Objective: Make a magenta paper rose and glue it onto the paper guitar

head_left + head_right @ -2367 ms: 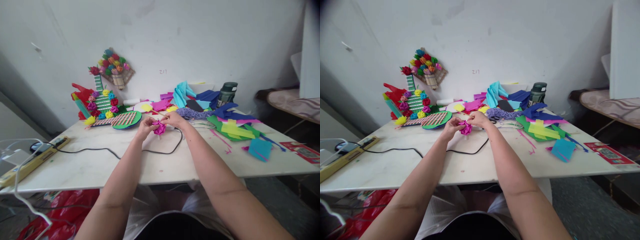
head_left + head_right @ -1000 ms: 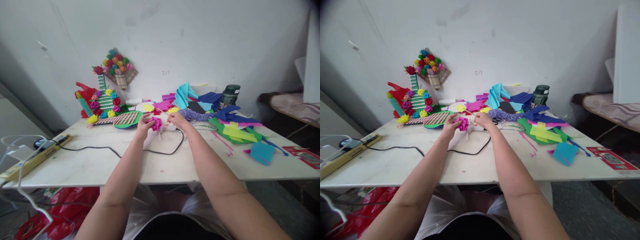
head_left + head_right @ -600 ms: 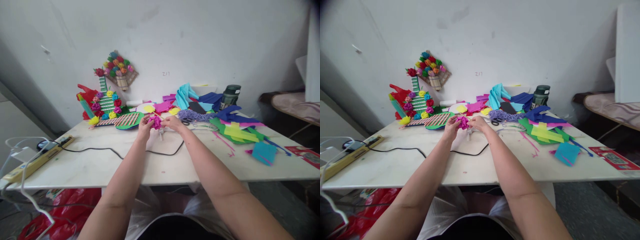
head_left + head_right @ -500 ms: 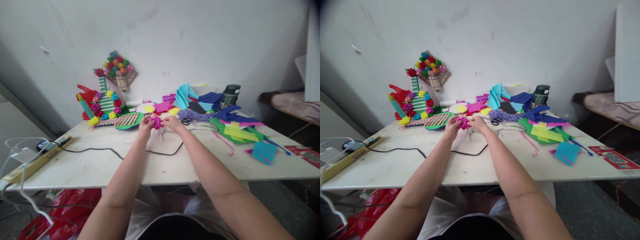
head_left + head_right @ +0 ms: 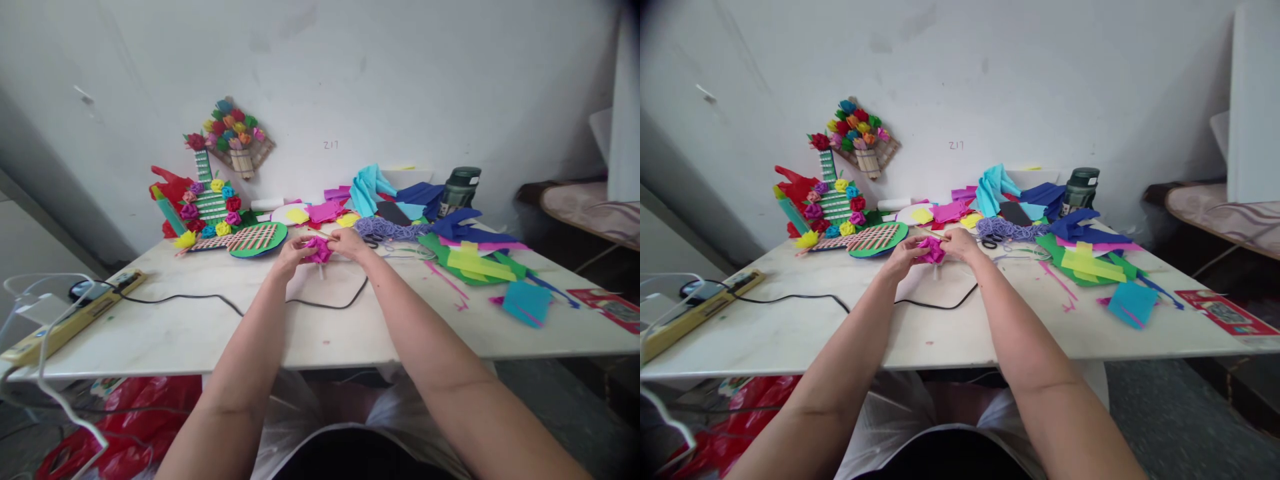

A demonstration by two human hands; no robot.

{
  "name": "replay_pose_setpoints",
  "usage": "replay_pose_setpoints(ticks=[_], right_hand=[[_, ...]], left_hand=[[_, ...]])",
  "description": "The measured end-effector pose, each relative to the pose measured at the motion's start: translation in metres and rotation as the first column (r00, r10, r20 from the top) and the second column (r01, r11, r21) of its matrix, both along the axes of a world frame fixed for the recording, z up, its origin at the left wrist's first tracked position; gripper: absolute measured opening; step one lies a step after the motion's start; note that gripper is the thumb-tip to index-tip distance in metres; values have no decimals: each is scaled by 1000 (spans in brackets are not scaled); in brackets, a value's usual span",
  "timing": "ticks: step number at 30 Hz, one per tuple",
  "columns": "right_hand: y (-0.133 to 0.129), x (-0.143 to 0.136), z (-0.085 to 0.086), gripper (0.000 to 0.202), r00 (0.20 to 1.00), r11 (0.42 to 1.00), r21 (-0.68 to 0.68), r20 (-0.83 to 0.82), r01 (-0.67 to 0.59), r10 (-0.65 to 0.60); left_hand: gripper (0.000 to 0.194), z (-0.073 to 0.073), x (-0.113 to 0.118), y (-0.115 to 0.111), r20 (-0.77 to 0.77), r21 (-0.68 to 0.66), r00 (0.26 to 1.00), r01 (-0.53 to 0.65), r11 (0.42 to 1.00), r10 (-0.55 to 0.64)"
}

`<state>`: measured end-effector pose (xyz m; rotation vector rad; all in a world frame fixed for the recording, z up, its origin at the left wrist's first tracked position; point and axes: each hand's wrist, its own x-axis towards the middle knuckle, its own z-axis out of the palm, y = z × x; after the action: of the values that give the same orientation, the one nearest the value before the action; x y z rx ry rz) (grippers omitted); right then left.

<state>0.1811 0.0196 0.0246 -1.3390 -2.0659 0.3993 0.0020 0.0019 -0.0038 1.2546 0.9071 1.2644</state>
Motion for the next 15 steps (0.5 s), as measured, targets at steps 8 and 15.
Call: replay_pose_setpoints(ticks=[8, 15], right_hand=[[-2, -1, 1, 18, 999, 995, 86, -12, -47, 48], [0, -1, 0, 19, 996, 991, 135, -87, -13, 25]], left_hand=[[33, -3, 0, 2, -79, 36, 997, -12, 999, 14], [47, -4, 3, 4, -65, 144, 986, -142, 979, 152]])
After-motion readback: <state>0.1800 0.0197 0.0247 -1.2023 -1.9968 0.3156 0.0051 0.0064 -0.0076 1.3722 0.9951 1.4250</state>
